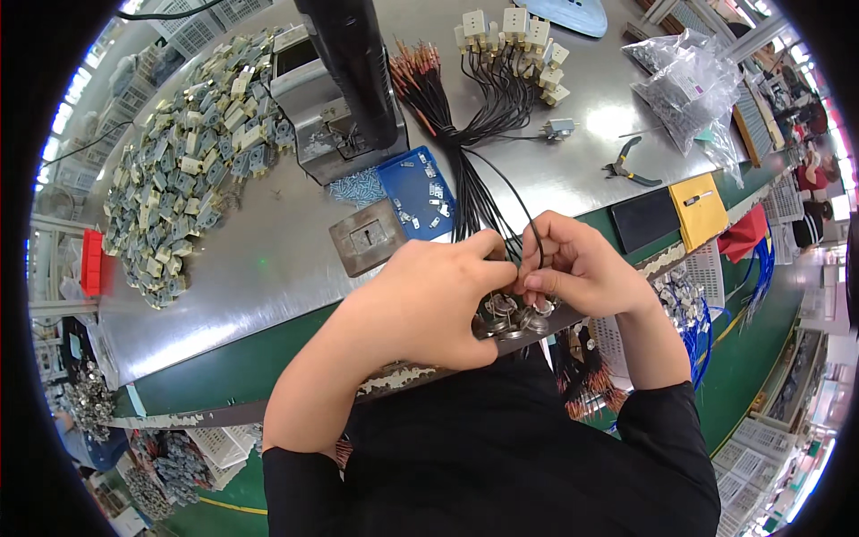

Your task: Assembling wires and connectors to small electronic components using an electric screwdriver.

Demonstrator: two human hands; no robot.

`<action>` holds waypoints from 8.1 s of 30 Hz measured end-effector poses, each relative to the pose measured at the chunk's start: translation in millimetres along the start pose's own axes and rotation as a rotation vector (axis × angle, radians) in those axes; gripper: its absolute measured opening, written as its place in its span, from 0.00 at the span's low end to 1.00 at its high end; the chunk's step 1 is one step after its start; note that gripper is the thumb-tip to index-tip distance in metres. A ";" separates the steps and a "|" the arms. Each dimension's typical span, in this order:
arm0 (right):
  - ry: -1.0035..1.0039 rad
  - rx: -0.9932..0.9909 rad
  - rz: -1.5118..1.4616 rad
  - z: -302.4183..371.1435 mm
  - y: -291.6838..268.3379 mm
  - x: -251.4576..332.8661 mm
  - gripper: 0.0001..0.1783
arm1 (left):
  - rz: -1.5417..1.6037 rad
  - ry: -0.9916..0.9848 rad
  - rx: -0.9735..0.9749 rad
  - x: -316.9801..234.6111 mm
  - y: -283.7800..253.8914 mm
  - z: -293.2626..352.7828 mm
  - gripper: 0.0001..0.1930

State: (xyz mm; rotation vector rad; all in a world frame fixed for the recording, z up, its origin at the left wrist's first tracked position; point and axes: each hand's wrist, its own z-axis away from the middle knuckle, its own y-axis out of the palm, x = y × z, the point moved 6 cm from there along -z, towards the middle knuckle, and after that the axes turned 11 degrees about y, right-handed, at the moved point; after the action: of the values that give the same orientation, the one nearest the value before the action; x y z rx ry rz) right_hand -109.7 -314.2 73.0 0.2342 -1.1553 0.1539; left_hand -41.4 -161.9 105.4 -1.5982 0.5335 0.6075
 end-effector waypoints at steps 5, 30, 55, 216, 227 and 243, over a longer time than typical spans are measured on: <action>-0.095 -0.011 0.471 8.2 -4.3 2.9 0.11 | 0.030 -0.009 0.098 8.4 -1.4 0.1 0.24; -0.917 -0.156 0.985 -60.7 91.4 117.8 0.12 | 1.657 0.278 -0.782 33.5 -5.0 109.7 0.12; -0.931 -0.199 1.031 -97.2 97.8 116.3 0.14 | 0.738 -0.180 -0.821 67.1 -62.5 144.6 0.06; -0.232 -0.017 1.119 -159.5 16.5 48.8 0.09 | -0.421 -0.931 -0.891 134.7 -65.9 296.2 0.14; -0.197 -0.020 1.223 -153.1 24.3 49.0 0.08 | 1.043 -0.238 -1.256 105.9 -40.6 217.7 0.25; -0.222 -0.081 1.067 -142.9 26.3 65.7 0.11 | 0.471 -0.008 -1.074 75.1 -55.7 164.1 0.21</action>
State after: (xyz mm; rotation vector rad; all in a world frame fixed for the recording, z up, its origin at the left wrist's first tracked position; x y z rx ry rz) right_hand 36.7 -251.5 81.3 -0.4745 -1.4070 1.0347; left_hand 38.8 7.9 84.7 -2.4814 0.6222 1.4105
